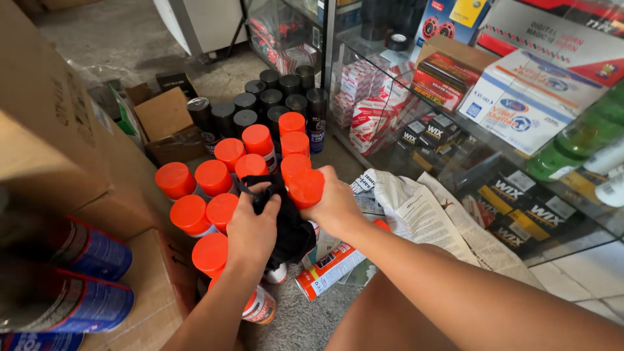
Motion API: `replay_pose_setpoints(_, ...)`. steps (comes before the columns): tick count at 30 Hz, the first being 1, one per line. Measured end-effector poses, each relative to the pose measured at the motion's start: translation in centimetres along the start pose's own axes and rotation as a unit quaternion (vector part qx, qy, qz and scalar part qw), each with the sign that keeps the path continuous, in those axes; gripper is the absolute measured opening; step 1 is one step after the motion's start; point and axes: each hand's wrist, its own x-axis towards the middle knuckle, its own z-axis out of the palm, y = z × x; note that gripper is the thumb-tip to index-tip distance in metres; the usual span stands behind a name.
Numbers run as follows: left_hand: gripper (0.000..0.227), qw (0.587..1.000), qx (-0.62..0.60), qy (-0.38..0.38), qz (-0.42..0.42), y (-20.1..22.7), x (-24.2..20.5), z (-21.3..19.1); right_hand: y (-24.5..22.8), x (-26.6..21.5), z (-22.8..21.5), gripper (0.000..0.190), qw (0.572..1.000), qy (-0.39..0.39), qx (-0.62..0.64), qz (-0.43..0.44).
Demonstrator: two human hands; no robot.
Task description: The person wipes multiple aerosol cans with a black cloth and places them on a glass shelf. The person handles red-capped and blue-labeled cans one at a time, wiping each can before arranging them on the shelf.
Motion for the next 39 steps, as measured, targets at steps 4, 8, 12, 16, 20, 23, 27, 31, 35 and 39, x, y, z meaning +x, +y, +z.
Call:
replay_pose_setpoints(4,0.044,0.999,0.008,-0.014,-0.031,-0.5,0.8,0.0,0.3,0.5,1.1,0.068,0.99,-0.083,0.023,0.111)
replay_pose_setpoints(8,0.057,1.0,-0.019,-0.009,-0.008,-0.2,1.9,-0.3,1.0,0.9,2.1,0.071,0.997,-0.058,-0.03,0.045)
replay_pose_setpoints(12,0.058,1.0,-0.004,-0.026,-0.016,0.1,3.0,-0.3,2.5,1.3,3.1,0.063,0.996,-0.057,-0.056,0.029)
replay_pose_setpoints(16,0.053,0.999,0.011,-0.052,-0.005,0.1,2.8,0.9,4.3,0.7,3.3,0.062,0.989,-0.092,-0.08,0.084)
replay_pose_setpoints(20,0.049,0.998,0.031,-0.054,0.001,1.1,2.3,1.6,4.9,1.3,3.1,0.057,0.993,-0.088,-0.056,0.047)
replay_pose_setpoints(23,0.05,0.997,0.041,-0.058,-0.021,2.2,2.4,1.2,4.9,2.1,3.3,0.06,0.993,-0.109,-0.051,0.008)
replay_pose_setpoints(27,0.048,0.997,0.01,-0.036,-0.067,3.9,3.4,0.3,4.6,3.2,4.0,0.066,0.986,-0.132,0.016,-0.101)
replay_pose_setpoints(31,0.046,0.996,-0.037,-0.017,-0.077,4.8,5.1,0.3,4.3,4.0,4.6,0.06,0.951,-0.199,0.219,-0.086)
replay_pose_setpoints(35,0.048,0.996,-0.046,0.015,-0.069,4.5,7.2,1.2,4.1,5.2,5.3,0.068,0.968,-0.25,0.034,-0.003)
replay_pose_setpoints(39,0.045,0.985,-0.126,0.055,-0.1,2.9,8.4,1.7,4.3,5.9,4.4,0.09,0.972,-0.207,0.002,-0.11)
